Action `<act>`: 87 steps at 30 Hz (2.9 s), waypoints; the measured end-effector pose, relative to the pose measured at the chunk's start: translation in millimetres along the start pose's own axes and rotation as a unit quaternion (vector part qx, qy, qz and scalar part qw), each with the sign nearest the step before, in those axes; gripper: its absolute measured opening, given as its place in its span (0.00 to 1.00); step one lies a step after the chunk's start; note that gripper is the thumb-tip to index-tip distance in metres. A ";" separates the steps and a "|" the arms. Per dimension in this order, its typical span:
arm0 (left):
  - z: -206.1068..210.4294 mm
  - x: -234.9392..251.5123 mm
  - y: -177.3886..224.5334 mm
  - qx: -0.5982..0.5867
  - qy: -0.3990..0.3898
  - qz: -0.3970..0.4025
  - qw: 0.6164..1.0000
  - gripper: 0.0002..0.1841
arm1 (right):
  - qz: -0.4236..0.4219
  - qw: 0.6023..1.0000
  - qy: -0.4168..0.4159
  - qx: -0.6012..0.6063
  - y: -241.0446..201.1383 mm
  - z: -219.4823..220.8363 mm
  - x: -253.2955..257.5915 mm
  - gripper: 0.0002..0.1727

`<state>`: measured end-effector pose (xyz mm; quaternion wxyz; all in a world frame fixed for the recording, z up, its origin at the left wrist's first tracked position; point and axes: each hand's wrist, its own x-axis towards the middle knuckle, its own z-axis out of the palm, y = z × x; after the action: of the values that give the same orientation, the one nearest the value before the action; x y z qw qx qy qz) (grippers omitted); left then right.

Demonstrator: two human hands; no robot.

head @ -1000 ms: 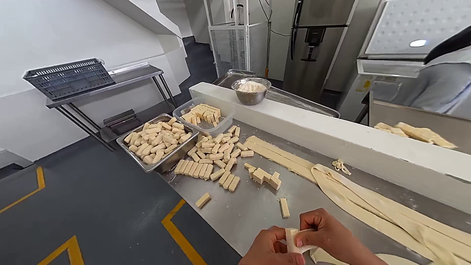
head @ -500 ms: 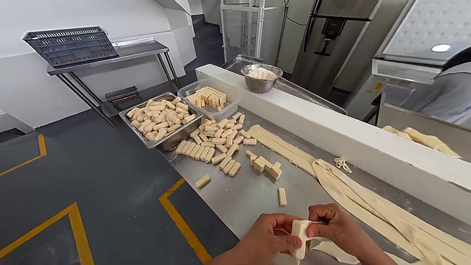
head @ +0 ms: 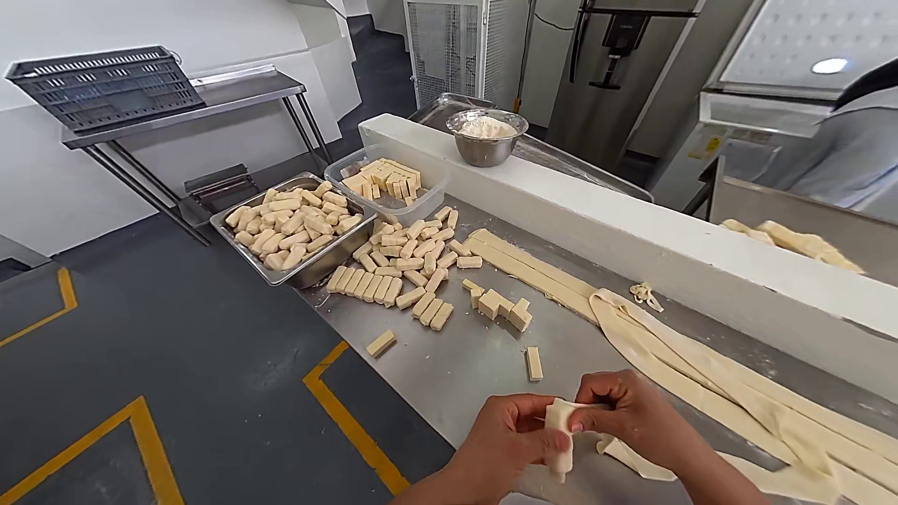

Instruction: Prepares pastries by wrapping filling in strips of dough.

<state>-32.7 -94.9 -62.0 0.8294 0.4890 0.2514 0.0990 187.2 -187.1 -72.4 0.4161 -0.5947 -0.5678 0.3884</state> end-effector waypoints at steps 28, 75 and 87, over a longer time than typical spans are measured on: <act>-0.7 37.1 -21.3 -0.229 0.119 -0.039 0.965 0.38 | -0.307 0.912 0.153 -0.224 24.3 67.8 15.3 0.47; 63.6 149.2 -43.9 0.451 -0.291 0.049 0.842 0.33 | 0.137 0.965 -0.082 -0.207 32.0 -74.1 -92.2 0.12; -23.1 67.0 114.3 0.192 -0.475 0.276 0.813 0.16 | 0.213 0.935 -0.207 -0.196 15.5 -117.9 -110.3 0.16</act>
<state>21.9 7.5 5.8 0.6729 0.6730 -0.3056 0.0292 297.0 -303.8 -46.5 0.0724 -0.6780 -0.5658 0.4636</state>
